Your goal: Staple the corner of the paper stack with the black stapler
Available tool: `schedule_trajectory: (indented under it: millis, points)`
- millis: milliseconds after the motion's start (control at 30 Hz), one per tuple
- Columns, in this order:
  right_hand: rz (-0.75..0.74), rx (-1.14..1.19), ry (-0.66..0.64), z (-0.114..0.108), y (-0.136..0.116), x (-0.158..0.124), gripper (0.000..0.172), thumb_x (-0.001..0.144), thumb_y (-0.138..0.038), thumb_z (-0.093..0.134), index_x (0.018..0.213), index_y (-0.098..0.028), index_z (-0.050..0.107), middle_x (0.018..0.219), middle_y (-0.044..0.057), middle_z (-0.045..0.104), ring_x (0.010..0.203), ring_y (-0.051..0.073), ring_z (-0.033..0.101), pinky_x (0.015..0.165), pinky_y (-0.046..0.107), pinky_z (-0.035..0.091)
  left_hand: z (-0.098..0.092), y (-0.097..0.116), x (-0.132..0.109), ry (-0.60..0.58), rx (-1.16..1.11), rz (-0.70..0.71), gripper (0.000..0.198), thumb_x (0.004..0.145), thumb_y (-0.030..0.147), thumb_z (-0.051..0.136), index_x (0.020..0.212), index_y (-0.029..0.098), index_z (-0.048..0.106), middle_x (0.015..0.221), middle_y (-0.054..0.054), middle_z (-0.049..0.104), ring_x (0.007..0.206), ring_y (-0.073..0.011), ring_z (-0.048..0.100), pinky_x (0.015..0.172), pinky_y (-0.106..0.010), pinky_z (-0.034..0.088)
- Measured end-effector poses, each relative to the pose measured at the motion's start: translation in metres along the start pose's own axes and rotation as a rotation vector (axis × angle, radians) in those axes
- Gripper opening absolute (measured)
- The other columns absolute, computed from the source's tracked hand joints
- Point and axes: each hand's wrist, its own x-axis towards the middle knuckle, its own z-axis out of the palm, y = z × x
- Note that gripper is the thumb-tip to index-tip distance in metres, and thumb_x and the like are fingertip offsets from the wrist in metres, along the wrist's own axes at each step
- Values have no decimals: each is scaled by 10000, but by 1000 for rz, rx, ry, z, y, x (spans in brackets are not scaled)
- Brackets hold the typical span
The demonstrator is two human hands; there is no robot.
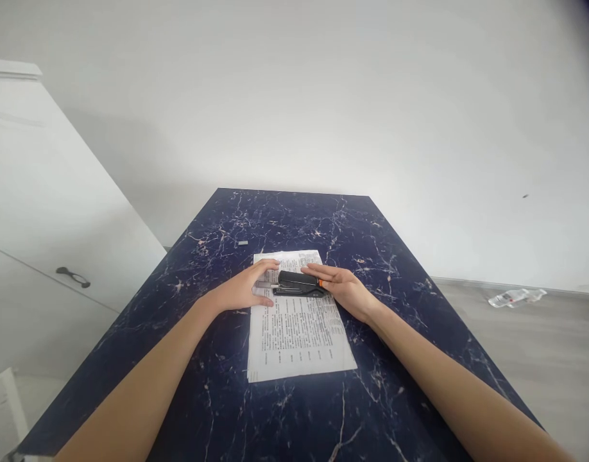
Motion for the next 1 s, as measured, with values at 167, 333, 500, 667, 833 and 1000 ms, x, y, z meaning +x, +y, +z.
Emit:
schedule_trajectory:
  millis: [167, 333, 500, 667, 833, 1000]
  points:
    - [-52, -86, 43, 7, 5, 2, 476, 965, -350, 556, 1432, -263, 575, 1439, 84, 613, 1295, 291, 614, 1075, 539, 528, -3, -1, 0, -2, -74, -63, 787, 777, 574, 778, 1473, 369, 472, 1530, -124, 491, 1352, -395, 513, 1020, -550, 477]
    - [-228, -510, 231, 29, 9, 2, 407, 882, -327, 709, 1284, -267, 698, 1239, 73, 734, 1210, 331, 669, 1095, 603, 505, 4, 6, 6, 337, -316, 62, 584, 930, 639, 565, 1412, 309, 545, 1518, -122, 512, 1422, -345, 452, 1162, -543, 368]
    - [-576, -806, 194, 35, 3, -11, 441, 995, -132, 500, 1380, -307, 626, 1398, 22, 640, 1376, 271, 544, 1172, 591, 449, 25, 24, 14, 479, -853, -170, 417, 1041, 541, 411, 1281, 250, 590, 1415, -126, 601, 1277, -279, 608, 1062, -461, 506]
    - [-784, -1039, 196, 38, -5, -16, 505, 963, -25, 534, 1411, -251, 593, 1406, 52, 637, 1384, 266, 535, 1091, 508, 544, 31, 29, 13, 340, -1149, -244, 316, 967, 342, 649, 1238, 181, 628, 1285, -153, 684, 1152, -257, 683, 1054, -433, 523]
    - [-577, -778, 558, 46, -9, -11, 318, 889, -84, 628, 1159, -214, 735, 1078, 71, 785, 996, 267, 751, 870, 459, 629, 17, 19, 9, 762, -838, -297, 272, 1020, 351, 541, 1188, 148, 607, 1136, -153, 718, 891, -204, 740, 844, -396, 618]
    - [-115, -464, 334, 49, -4, -10, 105, 790, -200, 756, 896, -204, 759, 764, 19, 746, 646, 194, 697, 587, 321, 589, 14, 18, 2, 901, -122, 14, 406, 1082, 325, 377, 1462, 213, 467, 1025, -71, 711, 640, -100, 636, 640, -264, 574]
